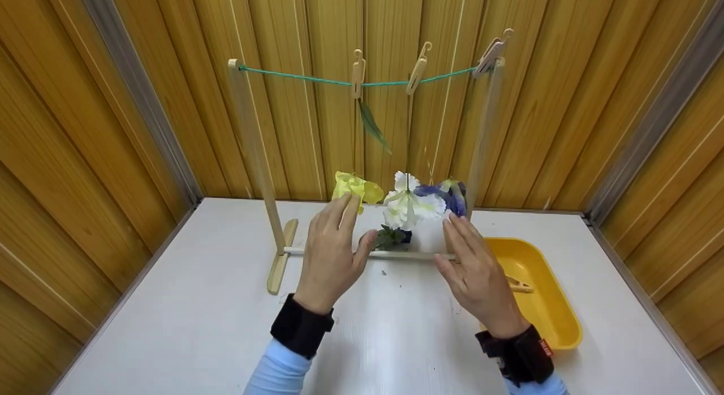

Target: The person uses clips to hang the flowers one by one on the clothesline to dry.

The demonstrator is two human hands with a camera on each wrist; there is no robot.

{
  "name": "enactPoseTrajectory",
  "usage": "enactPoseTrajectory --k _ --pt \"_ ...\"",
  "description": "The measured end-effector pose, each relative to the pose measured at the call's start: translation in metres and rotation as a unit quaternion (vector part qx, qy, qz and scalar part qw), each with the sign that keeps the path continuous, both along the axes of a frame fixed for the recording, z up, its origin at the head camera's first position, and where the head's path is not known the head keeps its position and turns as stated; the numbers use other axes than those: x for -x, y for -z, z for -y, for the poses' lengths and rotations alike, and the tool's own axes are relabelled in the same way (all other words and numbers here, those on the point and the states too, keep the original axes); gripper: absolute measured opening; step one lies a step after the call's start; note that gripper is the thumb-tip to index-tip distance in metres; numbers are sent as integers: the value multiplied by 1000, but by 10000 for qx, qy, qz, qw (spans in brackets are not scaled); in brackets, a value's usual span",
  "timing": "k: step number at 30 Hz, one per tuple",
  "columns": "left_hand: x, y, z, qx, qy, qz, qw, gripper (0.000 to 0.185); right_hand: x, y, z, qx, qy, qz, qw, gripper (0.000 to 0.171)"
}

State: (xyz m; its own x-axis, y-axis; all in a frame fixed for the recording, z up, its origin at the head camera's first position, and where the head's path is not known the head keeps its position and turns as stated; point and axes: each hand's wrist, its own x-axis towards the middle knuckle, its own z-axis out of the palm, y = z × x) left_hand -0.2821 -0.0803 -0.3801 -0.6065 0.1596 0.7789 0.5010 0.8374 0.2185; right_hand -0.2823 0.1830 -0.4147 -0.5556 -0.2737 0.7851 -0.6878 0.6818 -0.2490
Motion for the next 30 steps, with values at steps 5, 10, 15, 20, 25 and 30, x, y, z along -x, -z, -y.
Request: enactPoseTrajectory --k 5,10,15,20,25,30 --pt "-6 30 -4 97 -140 4 9999 61 -2 21 3 -20 -59 -209 9998 65" --pt "-11 51 -12 325 -233 189 9990 60 -6 40 1 -67 89 -72 9999 66" --pt "-11 69 -19 539 -282 211 9979 59 -10 55 0 -123 352 235 9990 67" --pt "-12 85 -26 544 -318 298 9976 59 -13 64 -3 -186 605 600 9962 67" --pt "-14 97 -32 568 -373 456 9966 60 -16 66 -5 -319 802 969 9915 67" --pt "-13 103 -35 663 -411 784 9939 59 -16 67 -7 -397 849 1040 9901 66"
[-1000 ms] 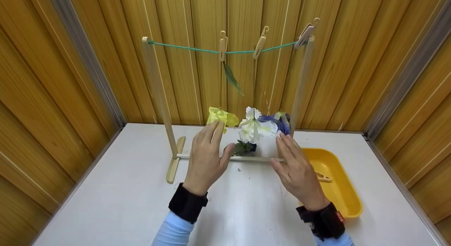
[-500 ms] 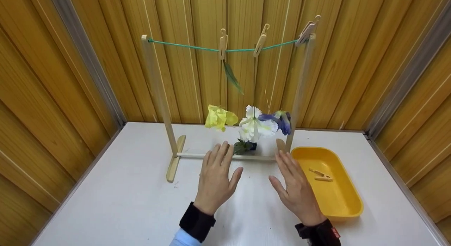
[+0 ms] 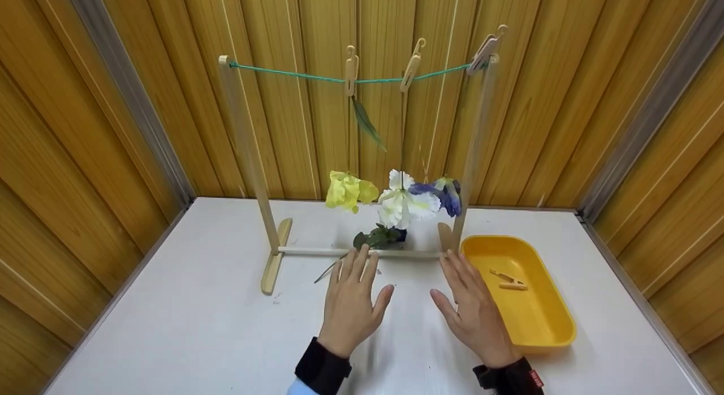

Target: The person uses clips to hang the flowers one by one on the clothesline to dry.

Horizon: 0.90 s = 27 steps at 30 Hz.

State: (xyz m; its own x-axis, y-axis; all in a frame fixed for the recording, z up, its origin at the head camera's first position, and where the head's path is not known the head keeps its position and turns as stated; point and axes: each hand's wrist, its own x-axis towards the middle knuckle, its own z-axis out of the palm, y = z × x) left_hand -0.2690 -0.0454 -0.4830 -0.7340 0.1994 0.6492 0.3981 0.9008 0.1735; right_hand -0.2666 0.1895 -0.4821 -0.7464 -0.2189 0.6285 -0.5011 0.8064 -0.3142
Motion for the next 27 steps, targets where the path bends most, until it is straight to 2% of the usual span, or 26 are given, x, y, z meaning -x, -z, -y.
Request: enactPoseTrajectory --k 3,12,17,23,27 --pt "-1 2 -1 51 -11 206 9998 59 1 2 -1 -27 -13 87 10000 64" --pt "-4 5 -7 334 -11 509 9981 59 4 3 -7 -109 41 605 9981 59" --pt "-6 7 -16 421 129 659 9969 59 6 4 -13 -205 126 767 9968 57" --pt "-7 10 -27 517 286 706 9958 58 8 3 -20 -112 269 1190 9925 57" --pt "-8 11 -37 613 387 817 9940 56 8 3 -26 -149 286 1271 9914 56"
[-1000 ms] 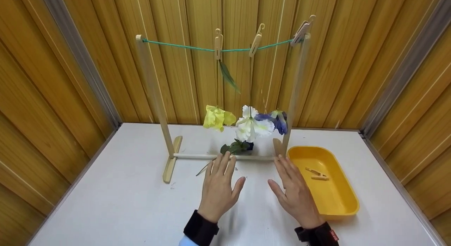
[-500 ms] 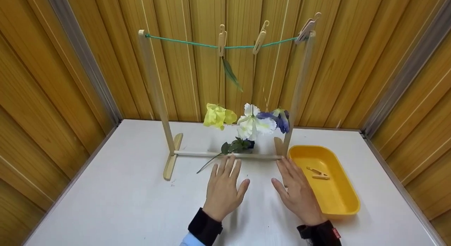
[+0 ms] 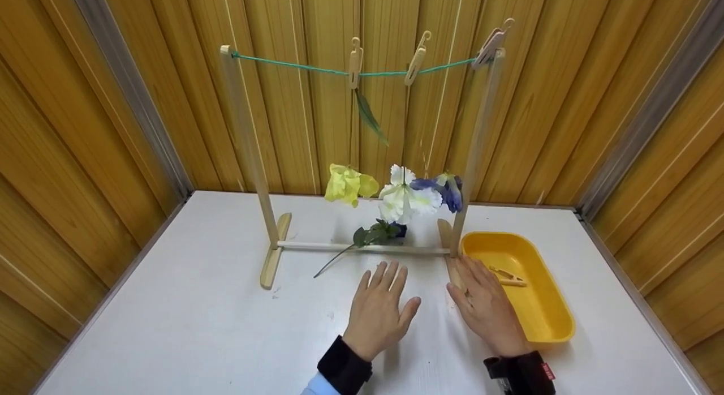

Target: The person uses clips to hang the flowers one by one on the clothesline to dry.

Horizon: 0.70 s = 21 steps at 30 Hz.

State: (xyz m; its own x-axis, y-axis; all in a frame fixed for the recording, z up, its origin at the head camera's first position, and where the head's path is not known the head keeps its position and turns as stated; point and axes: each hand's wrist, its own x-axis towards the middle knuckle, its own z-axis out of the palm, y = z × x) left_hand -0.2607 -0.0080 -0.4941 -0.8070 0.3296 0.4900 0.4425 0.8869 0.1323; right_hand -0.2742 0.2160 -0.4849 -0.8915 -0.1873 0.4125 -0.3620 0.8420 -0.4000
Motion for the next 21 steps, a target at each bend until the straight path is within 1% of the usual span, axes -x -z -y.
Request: enactPoseTrajectory --k 3,8,11,13,15,19,21 --pt "1 0 -10 -6 129 138 9998 57 0 -3 -7 8 21 209 9998 56" --pt "3 -1 -27 33 373 524 9979 60 3 -12 -24 46 227 892 9957 62" --pt "4 -5 -37 130 455 683 9965 60 6 -17 -35 41 274 1124 9933 64" --pt "5 -8 -43 214 499 728 9959 60 8 -21 -40 -12 282 1231 9920 66" --pt "6 -12 -49 327 550 736 9952 59 11 -26 -46 -38 255 1233 9920 66" --pt "11 -20 -60 530 637 674 9943 60 17 -34 -54 -222 214 1280 9913 69" --pt "14 -23 -64 646 654 581 9941 59 22 -39 -59 -342 180 1296 9908 69"
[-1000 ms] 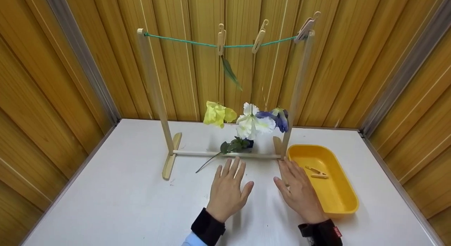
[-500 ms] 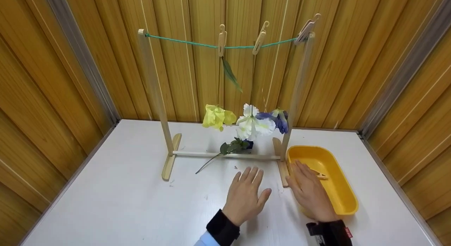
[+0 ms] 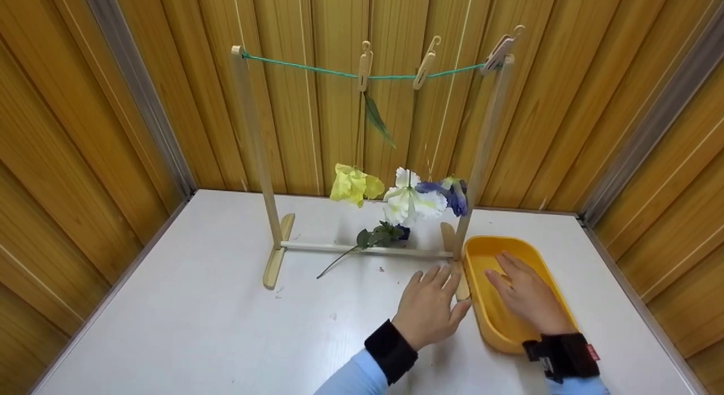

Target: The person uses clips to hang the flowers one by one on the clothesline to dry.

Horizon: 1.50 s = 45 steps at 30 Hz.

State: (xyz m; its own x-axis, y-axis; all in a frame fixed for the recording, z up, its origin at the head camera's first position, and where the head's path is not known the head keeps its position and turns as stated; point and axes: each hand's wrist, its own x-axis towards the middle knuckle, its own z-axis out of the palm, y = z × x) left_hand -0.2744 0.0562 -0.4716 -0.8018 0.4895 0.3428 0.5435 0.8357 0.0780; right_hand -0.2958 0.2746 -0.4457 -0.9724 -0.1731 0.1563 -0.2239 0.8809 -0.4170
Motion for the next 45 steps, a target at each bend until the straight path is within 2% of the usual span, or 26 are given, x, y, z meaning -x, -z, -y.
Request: enactPoseTrajectory --k 5,8,12,15,19,27,34,38,45 --pt "5 -6 -12 243 39 -162 9996 56 10 -11 -12 -351 -74 74 9993 68" --pt "8 -10 -19 379 51 -45 9993 55 18 -14 -20 -540 -162 77 9984 67" --pt "11 -12 -28 924 2 -105 9957 59 29 -15 -28 -812 -296 200 9961 62" --pt "13 -12 -35 1304 -29 -245 9912 59 36 -13 -32 -1009 -351 394 9935 57" --pt "16 -10 -43 1502 5 -214 9884 58 45 -6 -35 -1193 -367 653 9900 52" --pt "23 -2 -55 2110 -125 -285 9770 58 55 9 -40 -1511 -474 711 9848 38" --pt "28 1 -66 2309 -52 -277 9726 56 64 17 -37 -1851 -530 673 9790 16" --pt "30 3 -70 2326 4 -269 9722 52 66 21 -36 -1887 -492 640 9787 13" --pt "27 5 -68 2275 91 -284 9733 51 67 26 -36 -2156 -643 314 9738 8"
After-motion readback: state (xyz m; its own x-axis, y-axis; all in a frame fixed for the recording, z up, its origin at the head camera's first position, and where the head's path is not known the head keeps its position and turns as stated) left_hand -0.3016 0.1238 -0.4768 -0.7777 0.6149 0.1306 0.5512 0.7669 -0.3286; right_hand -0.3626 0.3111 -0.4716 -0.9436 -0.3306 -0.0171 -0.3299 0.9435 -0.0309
